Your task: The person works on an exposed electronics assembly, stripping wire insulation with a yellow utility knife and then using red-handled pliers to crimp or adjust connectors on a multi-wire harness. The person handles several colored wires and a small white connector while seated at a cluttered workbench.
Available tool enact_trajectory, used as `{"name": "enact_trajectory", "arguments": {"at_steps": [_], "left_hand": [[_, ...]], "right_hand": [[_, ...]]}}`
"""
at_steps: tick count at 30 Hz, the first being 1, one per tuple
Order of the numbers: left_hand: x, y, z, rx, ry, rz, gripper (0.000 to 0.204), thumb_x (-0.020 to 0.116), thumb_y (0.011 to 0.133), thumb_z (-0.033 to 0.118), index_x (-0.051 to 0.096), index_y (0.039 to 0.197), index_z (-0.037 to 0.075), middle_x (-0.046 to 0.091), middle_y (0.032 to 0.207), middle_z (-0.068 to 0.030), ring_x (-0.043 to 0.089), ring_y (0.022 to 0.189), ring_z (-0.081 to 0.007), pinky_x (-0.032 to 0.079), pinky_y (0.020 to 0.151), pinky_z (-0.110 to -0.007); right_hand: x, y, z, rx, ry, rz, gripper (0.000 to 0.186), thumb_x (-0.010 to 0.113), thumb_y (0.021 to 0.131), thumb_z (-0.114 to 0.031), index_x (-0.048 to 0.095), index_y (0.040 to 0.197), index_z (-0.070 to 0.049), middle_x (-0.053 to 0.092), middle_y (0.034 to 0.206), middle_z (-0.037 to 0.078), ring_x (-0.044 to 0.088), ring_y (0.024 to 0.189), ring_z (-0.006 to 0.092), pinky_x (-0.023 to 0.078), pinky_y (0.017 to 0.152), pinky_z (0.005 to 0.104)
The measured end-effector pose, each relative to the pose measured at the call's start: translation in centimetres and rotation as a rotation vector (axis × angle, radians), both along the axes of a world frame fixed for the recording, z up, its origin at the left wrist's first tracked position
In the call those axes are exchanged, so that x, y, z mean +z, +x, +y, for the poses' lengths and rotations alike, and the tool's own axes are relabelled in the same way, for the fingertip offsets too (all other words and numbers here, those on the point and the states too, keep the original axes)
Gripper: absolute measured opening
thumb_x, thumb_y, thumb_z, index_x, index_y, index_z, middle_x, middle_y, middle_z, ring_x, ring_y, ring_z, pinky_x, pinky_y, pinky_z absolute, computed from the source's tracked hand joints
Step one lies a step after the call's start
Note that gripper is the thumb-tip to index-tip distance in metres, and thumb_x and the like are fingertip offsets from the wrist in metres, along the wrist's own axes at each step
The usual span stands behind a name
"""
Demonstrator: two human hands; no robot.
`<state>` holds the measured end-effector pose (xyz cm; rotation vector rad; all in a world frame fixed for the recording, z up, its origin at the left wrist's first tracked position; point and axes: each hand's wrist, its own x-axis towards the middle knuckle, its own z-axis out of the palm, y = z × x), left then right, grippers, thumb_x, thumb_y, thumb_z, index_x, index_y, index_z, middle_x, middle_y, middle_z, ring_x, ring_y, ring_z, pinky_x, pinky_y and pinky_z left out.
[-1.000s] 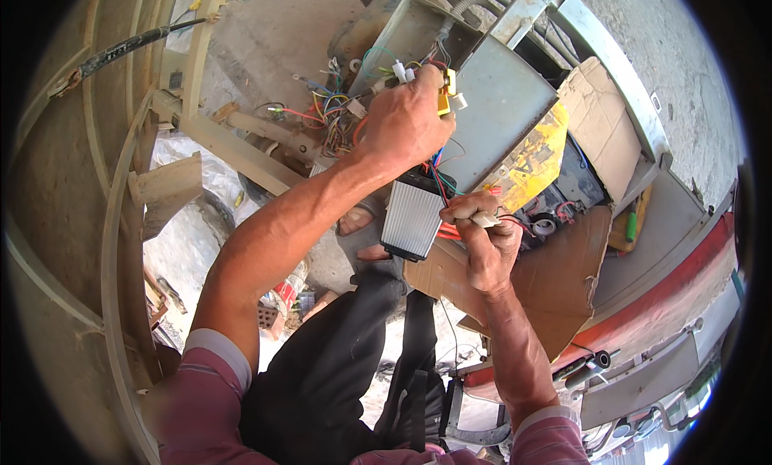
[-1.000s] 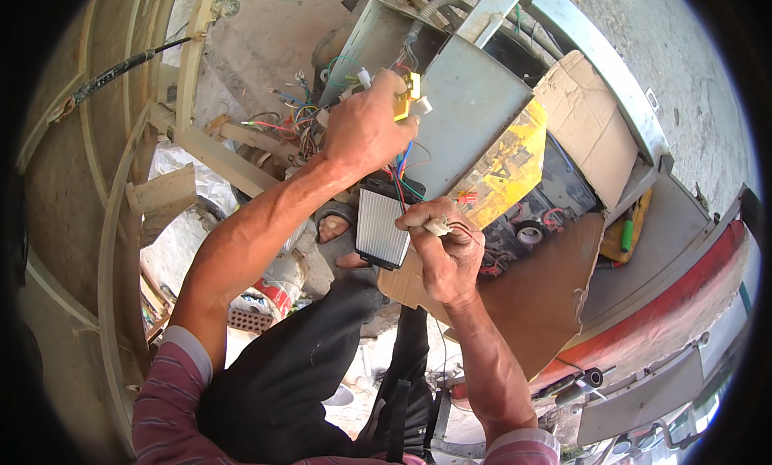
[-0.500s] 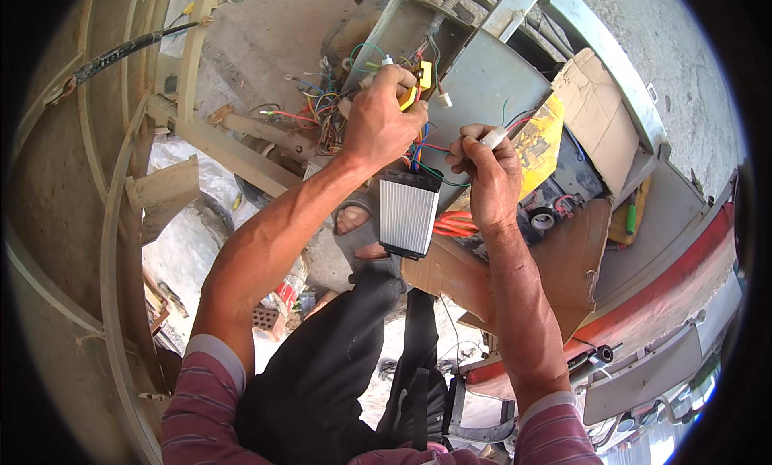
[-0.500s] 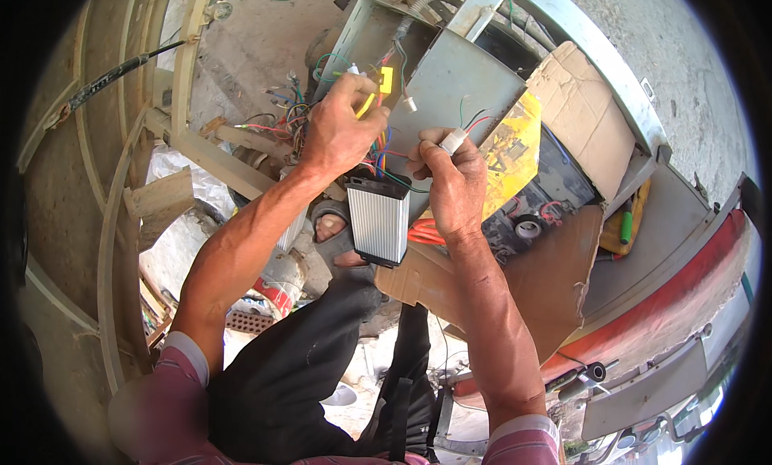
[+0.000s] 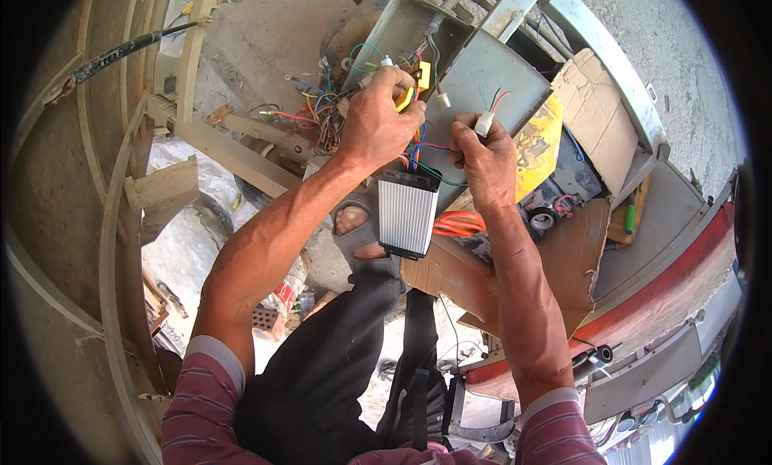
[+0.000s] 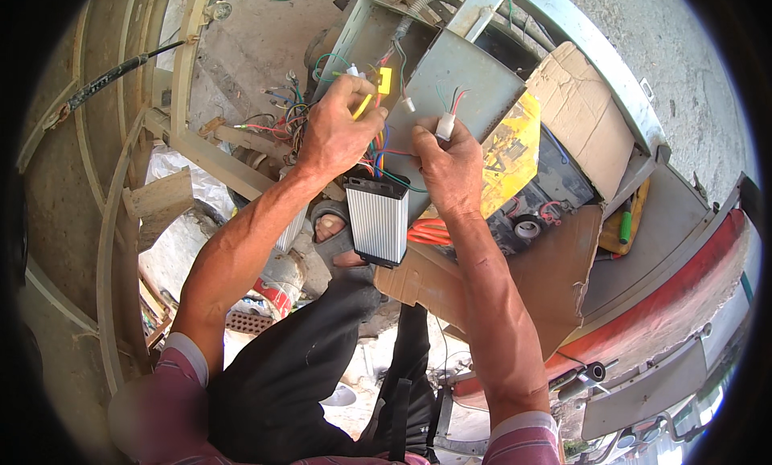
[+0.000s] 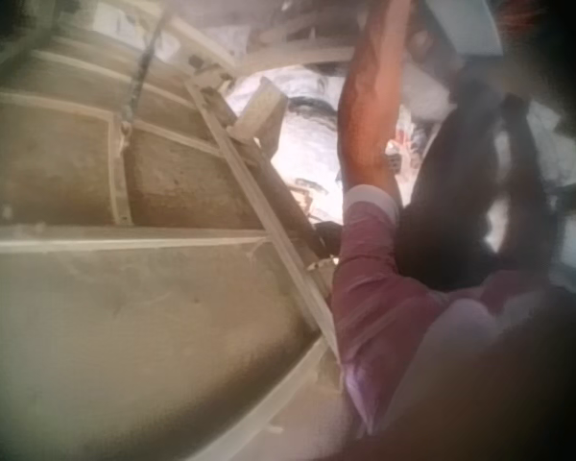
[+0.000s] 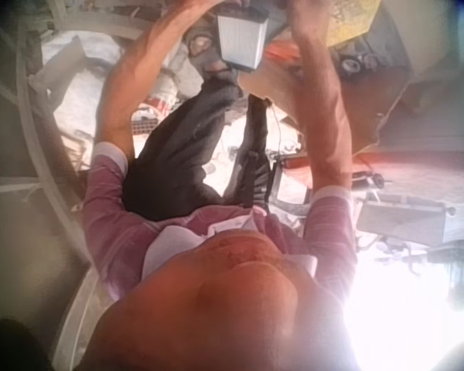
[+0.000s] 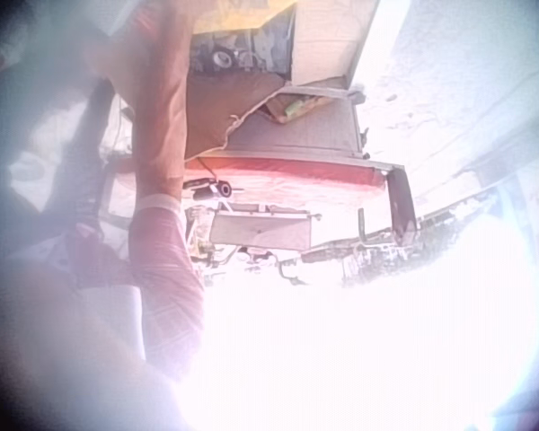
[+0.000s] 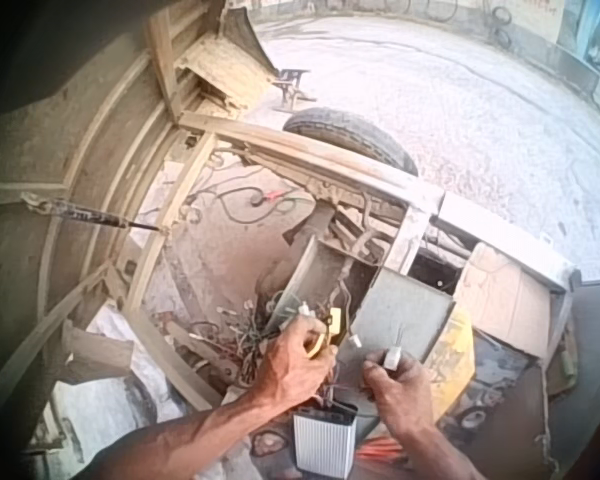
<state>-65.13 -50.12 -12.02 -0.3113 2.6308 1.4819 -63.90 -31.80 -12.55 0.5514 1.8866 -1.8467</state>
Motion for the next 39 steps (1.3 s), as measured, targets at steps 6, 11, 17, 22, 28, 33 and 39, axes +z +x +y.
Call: {"name": "enact_trajectory", "arguments": {"at_steps": [6,11,17,22,28,33,39], "left_hand": [[-0.1,0.1,-0.1,-0.003,0.027,0.006,0.031,0.076,0.088,0.011,0.062,0.113,0.001,0.076,0.097,-0.0153,0.075,0.086,-0.0239,0.058,0.079,-0.037],[-0.4,0.1,-0.1,-0.002,0.031,0.013,0.032,0.076,0.088,0.011,0.062,0.114,0.002,0.076,0.098,-0.0151,0.075,0.086,-0.0235,0.058,0.079,-0.037],[-0.9,0.2,-0.3,-0.003,0.023,0.045,0.031,0.076,0.088,0.01,0.062,0.114,0.001,0.076,0.098,-0.0153,0.075,0.088,-0.0225,0.058,0.08,-0.036],[-1.9,0.1,-0.1,-0.017,-0.067,0.129,0.033,0.08,0.084,0.015,0.064,0.109,0.002,0.073,0.094,-0.0181,0.074,0.086,-0.0301,0.058,0.079,-0.041],[-1.5,-0.4,1.1,-0.049,-0.135,-0.023,0.028,0.076,0.088,0.016,0.059,0.107,0.004,0.072,0.099,-0.0219,0.072,0.092,-0.0329,0.055,0.079,-0.046],[-1.8,-0.6,2.5,-0.127,-0.303,0.217,0.036,0.076,0.088,0.014,0.061,0.12,0.003,0.069,0.091,-0.0172,0.07,0.078,-0.0304,0.055,0.071,-0.042],[-0.8,-1.4,0.3,-0.178,-0.145,0.118,0.025,0.077,0.093,0.02,0.07,0.108,0.002,0.073,0.095,-0.0111,0.068,0.083,-0.02,0.054,0.078,-0.034]], "right_hand": [[0.7,-1.2,-1.2,0.124,0.418,0.151,0.032,0.073,0.087,-0.029,0.071,0.104,-0.001,0.073,0.078,0.011,0.069,0.07,0.0197,0.056,0.072,0.0367],[0.7,-2.1,-2.3,0.181,0.591,0.206,0.034,0.074,0.086,-0.031,0.073,0.103,-0.003,0.076,0.083,0.018,0.075,0.079,0.0345,0.058,0.076,0.0445],[0.2,-2.9,-2.9,0.285,0.77,0.273,0.037,0.074,0.086,-0.036,0.074,0.102,-0.003,0.075,0.084,0.022,0.074,0.083,0.0405,0.058,0.076,0.048],[-0.1,-3.9,-2.0,0.234,0.727,0.317,0.038,0.068,0.087,-0.039,0.076,0.093,-0.002,0.073,0.085,0.026,0.072,0.085,0.0459,0.057,0.082,0.0519],[2.1,-7.3,1.6,0.394,0.46,0.154,0.037,0.074,0.09,-0.034,0.073,0.094,0.003,0.073,0.078,0.014,0.072,0.074,0.0204,0.057,0.068,0.0374],[2.9,-6.7,1.5,0.291,0.257,0.168,0.031,0.071,0.093,-0.028,0.072,0.094,0.003,0.072,0.077,0.01,0.07,0.073,0.0174,0.055,0.066,0.0324],[0.7,-5.0,-0.5,0.002,0.134,0.157,0.031,0.075,0.083,-0.026,0.07,0.094,0.002,0.07,0.076,0.028,0.074,0.076,0.0398,0.058,0.073,0.0462]]}}
